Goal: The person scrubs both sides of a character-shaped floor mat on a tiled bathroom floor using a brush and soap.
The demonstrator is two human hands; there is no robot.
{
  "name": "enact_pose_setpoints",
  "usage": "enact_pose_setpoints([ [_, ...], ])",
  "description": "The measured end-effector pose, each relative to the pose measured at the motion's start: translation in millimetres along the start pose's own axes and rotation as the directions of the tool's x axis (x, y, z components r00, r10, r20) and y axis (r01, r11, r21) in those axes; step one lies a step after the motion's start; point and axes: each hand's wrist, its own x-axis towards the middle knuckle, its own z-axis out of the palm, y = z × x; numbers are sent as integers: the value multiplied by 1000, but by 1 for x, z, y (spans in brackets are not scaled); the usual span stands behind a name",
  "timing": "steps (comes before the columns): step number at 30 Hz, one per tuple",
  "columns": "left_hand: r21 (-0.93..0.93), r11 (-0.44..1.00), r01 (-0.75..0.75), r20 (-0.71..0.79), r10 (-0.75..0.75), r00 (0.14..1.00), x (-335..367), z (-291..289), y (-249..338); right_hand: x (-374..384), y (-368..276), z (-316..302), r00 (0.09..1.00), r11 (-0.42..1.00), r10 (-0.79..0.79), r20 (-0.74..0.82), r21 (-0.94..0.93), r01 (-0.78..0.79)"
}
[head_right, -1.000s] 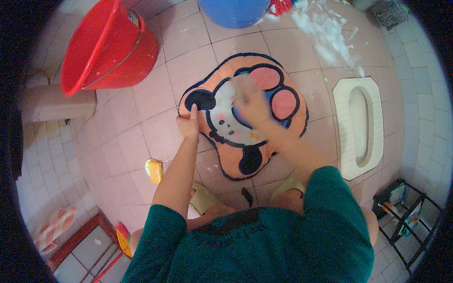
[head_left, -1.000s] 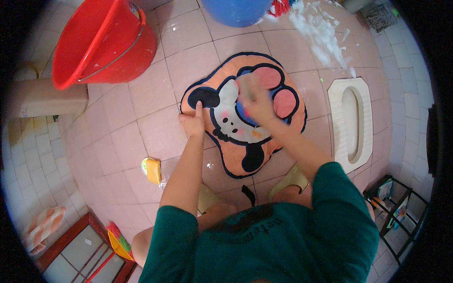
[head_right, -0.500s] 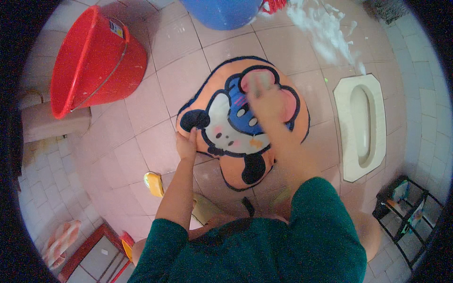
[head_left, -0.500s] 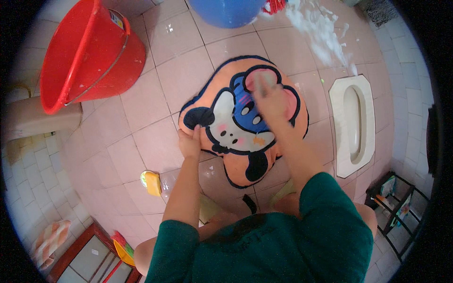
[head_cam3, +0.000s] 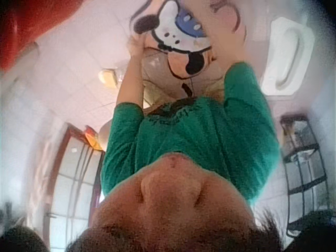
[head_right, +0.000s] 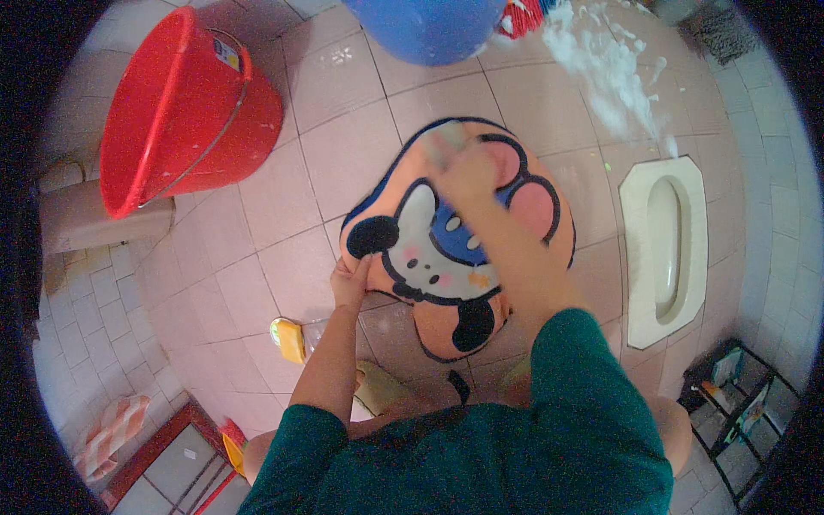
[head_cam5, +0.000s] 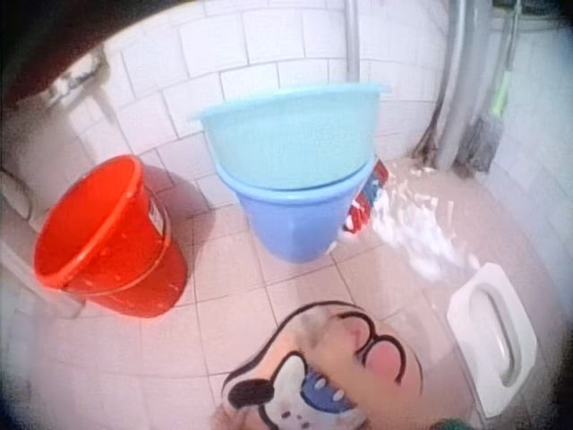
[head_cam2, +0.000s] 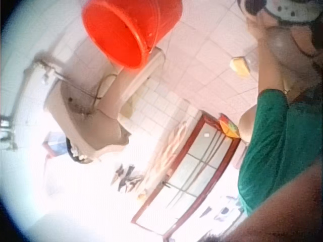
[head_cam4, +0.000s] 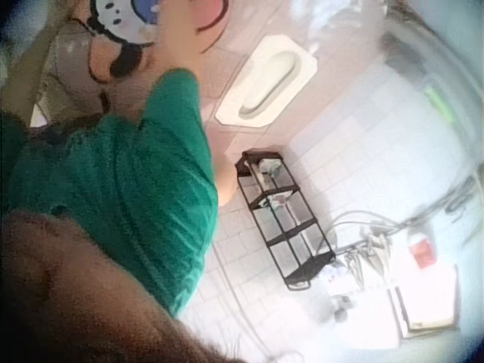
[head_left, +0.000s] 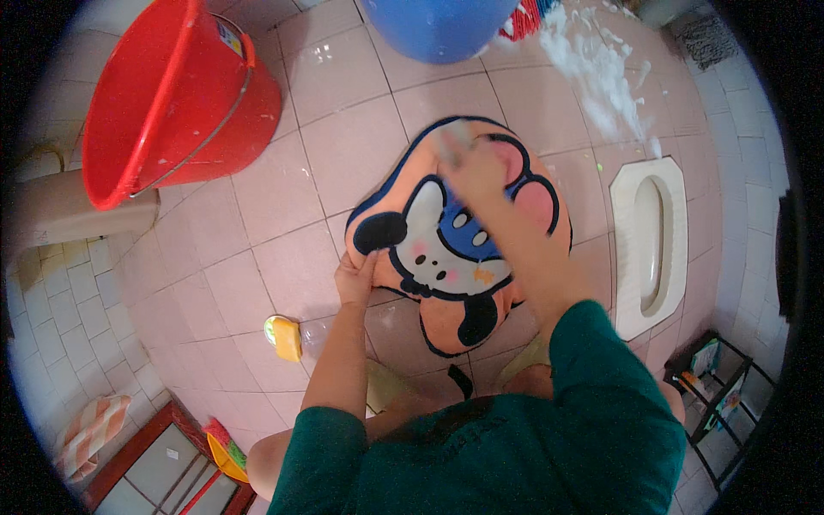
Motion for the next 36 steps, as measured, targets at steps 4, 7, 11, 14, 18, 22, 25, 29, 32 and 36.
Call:
enact_pose_setpoints([
  [4,1,1000,-10,44,10,999,4,8,-14,-80,-66,37,807,763,-579,-117,270,587],
  [7,110,992,-62,-39,66,997,-6,-7,-10,-47,-74,18,767,808,-500,403,-102,581],
  [11,119,981,-155,-88,166,982,-9,3,-7,53,47,-26,994,995,-103,34,-8,103],
  [14,80,991,-106,-100,114,988,-7,6,-13,46,2,-12,980,986,-147,132,-59,156],
  [18,321,936,-143,-34,162,986,-3,5,-18,-71,-98,12,792,782,-596,132,318,536],
  [22,224,975,-9,-91,31,995,-13,-11,9,-23,-62,8,744,859,-439,503,-8,512],
  [25,149,982,-112,-119,131,984,-6,-2,2,50,54,-20,994,997,-65,82,-29,68],
  [29,201,970,-135,-130,163,978,-7,1,-12,19,13,-26,997,995,-63,48,-74,67],
  [32,202,957,-210,-81,230,970,6,-10,-38,-90,-61,15,945,757,-318,-83,578,305],
  [36,218,962,-163,-115,192,975,-18,-8,0,-99,-13,8,796,876,-471,380,90,475],
])
